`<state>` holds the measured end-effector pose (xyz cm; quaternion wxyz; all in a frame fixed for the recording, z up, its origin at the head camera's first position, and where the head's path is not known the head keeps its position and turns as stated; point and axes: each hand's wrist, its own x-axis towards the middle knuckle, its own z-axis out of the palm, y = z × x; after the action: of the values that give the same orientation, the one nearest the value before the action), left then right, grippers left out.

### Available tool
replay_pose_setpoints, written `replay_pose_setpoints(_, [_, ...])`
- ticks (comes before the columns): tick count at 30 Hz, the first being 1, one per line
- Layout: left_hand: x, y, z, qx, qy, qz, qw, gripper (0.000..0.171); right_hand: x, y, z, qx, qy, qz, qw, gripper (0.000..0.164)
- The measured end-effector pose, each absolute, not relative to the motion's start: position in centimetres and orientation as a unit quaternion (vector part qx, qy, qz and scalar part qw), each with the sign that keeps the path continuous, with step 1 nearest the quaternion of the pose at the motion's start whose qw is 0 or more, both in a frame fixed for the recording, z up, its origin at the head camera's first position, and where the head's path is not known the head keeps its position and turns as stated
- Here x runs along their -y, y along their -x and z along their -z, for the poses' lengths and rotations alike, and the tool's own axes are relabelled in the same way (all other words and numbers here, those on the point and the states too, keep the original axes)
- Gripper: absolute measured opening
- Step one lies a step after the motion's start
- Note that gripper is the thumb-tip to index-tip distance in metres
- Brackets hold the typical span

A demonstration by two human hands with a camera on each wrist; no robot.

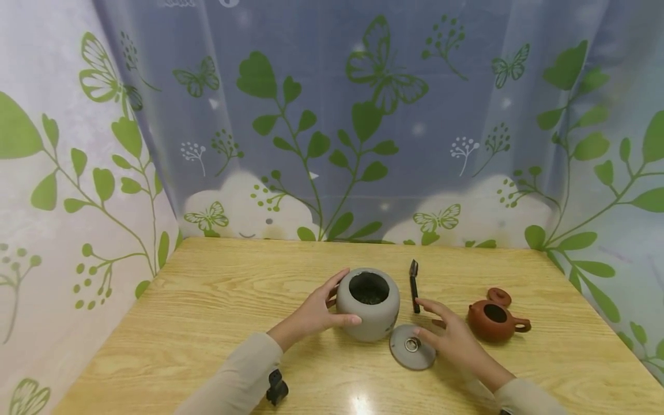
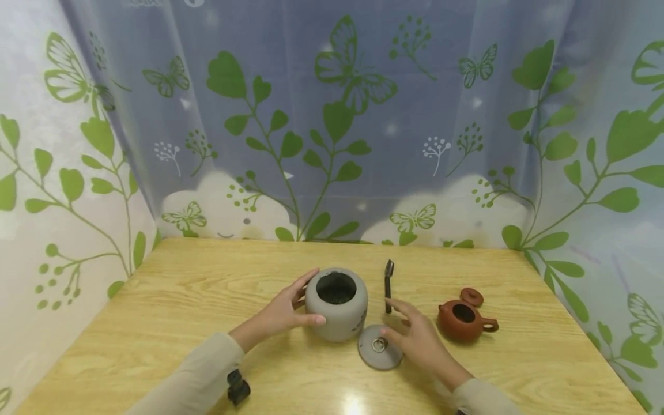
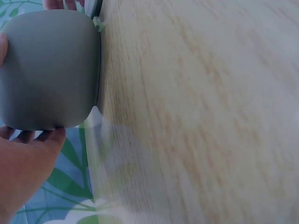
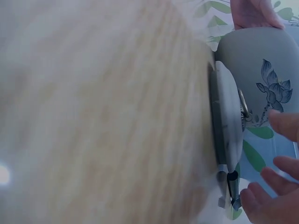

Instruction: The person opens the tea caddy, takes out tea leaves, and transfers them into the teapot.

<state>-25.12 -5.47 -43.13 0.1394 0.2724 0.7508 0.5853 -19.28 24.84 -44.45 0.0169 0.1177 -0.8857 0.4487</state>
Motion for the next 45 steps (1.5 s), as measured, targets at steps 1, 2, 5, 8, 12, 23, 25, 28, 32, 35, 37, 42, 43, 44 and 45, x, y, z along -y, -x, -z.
replay_pose_setpoints(1, [5.5,25.1,43.1,-0.751,-0.272,-0.586,0.139,0.096,-24.8,19.4,44.3,0.886,-0.11,-0.45,0.023,0.061])
replay_pose_setpoints(2, [5.5,25.1,43.1,-0.75,-0.273,-0.586,0.14,0.096,-24.7,19.5,44.3,0.885,-0.104,-0.453,0.028,0.061])
replay_pose_setpoints(5, [5.6,25.0,43.1,-0.749,-0.275,-0.586,0.139,0.096,-24.6,20.0,44.0,0.883,-0.088,-0.459,0.04,0.059])
replay_pose_setpoints(8, [5.6,25.0,43.1,-0.749,-0.277,-0.586,0.14,0.097,-24.5,20.4,43.9,0.881,-0.076,-0.465,0.039,0.059])
replay_pose_setpoints(12, [5.6,24.9,43.0,-0.749,-0.278,-0.585,0.14,0.097,-24.5,21.1,43.8,0.879,-0.06,-0.473,0.032,0.06])
replay_pose_setpoints(23, [5.5,25.0,43.2,-0.752,-0.274,-0.582,0.14,0.096,-24.5,23.3,43.1,0.872,-0.007,-0.49,0.005,0.065])
replay_pose_setpoints(25, [5.5,25.0,43.2,-0.752,-0.274,-0.583,0.141,0.096,-24.7,23.6,43.2,0.869,0.001,-0.495,-0.006,0.065])
replay_pose_setpoints(28, [5.5,25.0,43.2,-0.751,-0.274,-0.584,0.142,0.096,-24.8,24.0,43.4,0.868,0.009,-0.497,-0.013,0.063])
replay_pose_setpoints(32, [5.5,25.0,43.1,-0.752,-0.272,-0.584,0.141,0.096,-24.7,24.6,44.0,0.876,0.016,-0.481,-0.013,0.058])
replay_pose_setpoints(35, [5.6,25.1,43.1,-0.752,-0.272,-0.584,0.142,0.096,-24.7,24.9,44.3,0.883,0.014,-0.468,-0.012,0.057])
replay_pose_setpoints(37, [5.6,25.1,43.2,-0.752,-0.271,-0.584,0.142,0.096,-24.7,25.1,44.4,0.886,0.011,-0.464,-0.011,0.055])
replay_pose_setpoints(42, [5.6,25.1,43.3,-0.751,-0.269,-0.585,0.144,0.095,-24.8,25.5,44.5,0.893,0.009,-0.449,-0.014,0.051])
replay_pose_setpoints(43, [5.5,25.1,43.3,-0.751,-0.269,-0.586,0.144,0.095,-24.8,25.6,44.5,0.895,0.01,-0.445,-0.013,0.051])
replay_pose_setpoints(44, [5.5,25.1,43.4,-0.75,-0.269,-0.587,0.145,0.095,-24.8,25.7,44.6,0.898,0.011,-0.441,-0.012,0.05])
replay_pose_setpoints(45, [5.5,25.1,43.4,-0.749,-0.268,-0.589,0.145,0.095,-24.7,25.7,44.6,0.9,0.012,-0.436,-0.012,0.05])
